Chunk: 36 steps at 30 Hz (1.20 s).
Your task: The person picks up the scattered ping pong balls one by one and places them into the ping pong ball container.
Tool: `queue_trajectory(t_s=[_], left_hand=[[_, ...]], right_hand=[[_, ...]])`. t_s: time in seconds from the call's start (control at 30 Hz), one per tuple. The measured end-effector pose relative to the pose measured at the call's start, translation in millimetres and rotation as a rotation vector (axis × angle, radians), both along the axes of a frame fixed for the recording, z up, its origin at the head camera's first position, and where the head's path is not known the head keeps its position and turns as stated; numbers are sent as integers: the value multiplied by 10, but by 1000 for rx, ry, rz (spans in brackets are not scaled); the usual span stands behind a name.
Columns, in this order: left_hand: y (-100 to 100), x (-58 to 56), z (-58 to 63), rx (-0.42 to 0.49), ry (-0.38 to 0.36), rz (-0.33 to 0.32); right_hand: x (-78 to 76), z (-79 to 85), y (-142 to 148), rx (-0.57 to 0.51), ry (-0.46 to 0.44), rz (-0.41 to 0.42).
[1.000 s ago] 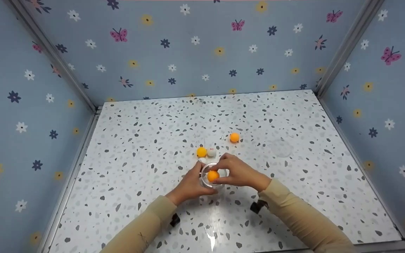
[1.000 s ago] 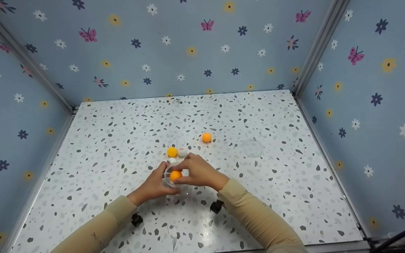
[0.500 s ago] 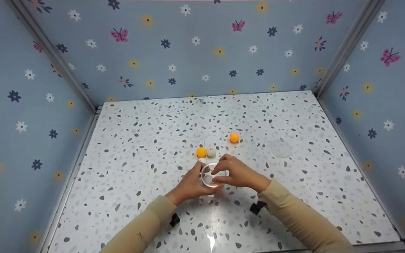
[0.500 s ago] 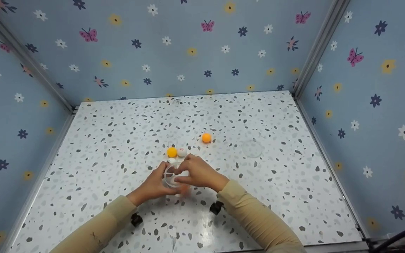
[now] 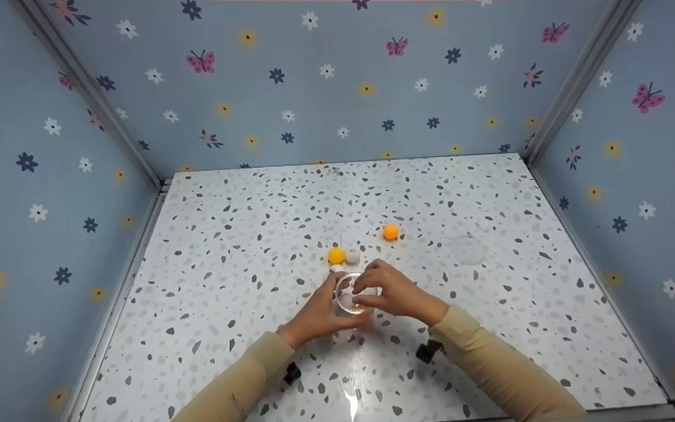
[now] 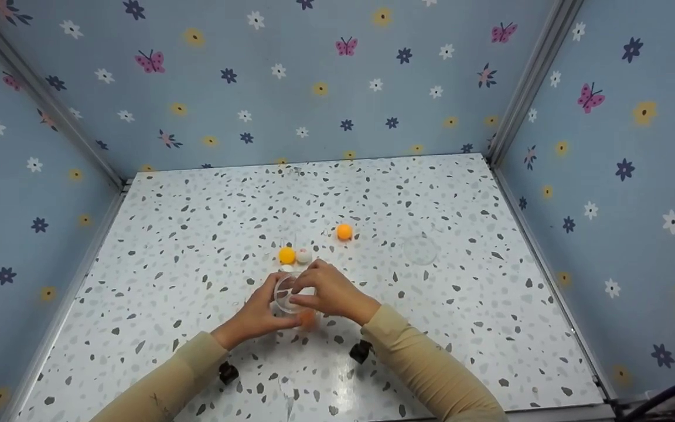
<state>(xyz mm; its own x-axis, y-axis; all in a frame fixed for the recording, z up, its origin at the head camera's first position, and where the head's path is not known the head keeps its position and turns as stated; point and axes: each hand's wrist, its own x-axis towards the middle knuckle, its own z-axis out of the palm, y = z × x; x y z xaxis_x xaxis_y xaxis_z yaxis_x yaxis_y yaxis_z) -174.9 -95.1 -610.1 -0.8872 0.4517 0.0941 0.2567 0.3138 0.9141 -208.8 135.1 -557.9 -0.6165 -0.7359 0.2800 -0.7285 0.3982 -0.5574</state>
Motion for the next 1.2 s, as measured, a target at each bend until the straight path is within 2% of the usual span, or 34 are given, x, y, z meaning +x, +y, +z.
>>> queue_trajectory(t_s=[0.3,0.63,0.83,1.0,1.2], left_hand=[[28,-31,23,-11,46,23],[23,-59,47,-5,11,22],[35,-58,53,-57,-11,36],[43,-45,73,-62,-51,49],[44,-58,78,-73,-47,49]], right_hand=[[0,4,4,-7,-1,-2],[-33,74,101,-116,-9,-31],[-88,90,165,-166,30,-82],[-135,72,222,-223,76,-127],[-203,12,308,-238,41,-215]])
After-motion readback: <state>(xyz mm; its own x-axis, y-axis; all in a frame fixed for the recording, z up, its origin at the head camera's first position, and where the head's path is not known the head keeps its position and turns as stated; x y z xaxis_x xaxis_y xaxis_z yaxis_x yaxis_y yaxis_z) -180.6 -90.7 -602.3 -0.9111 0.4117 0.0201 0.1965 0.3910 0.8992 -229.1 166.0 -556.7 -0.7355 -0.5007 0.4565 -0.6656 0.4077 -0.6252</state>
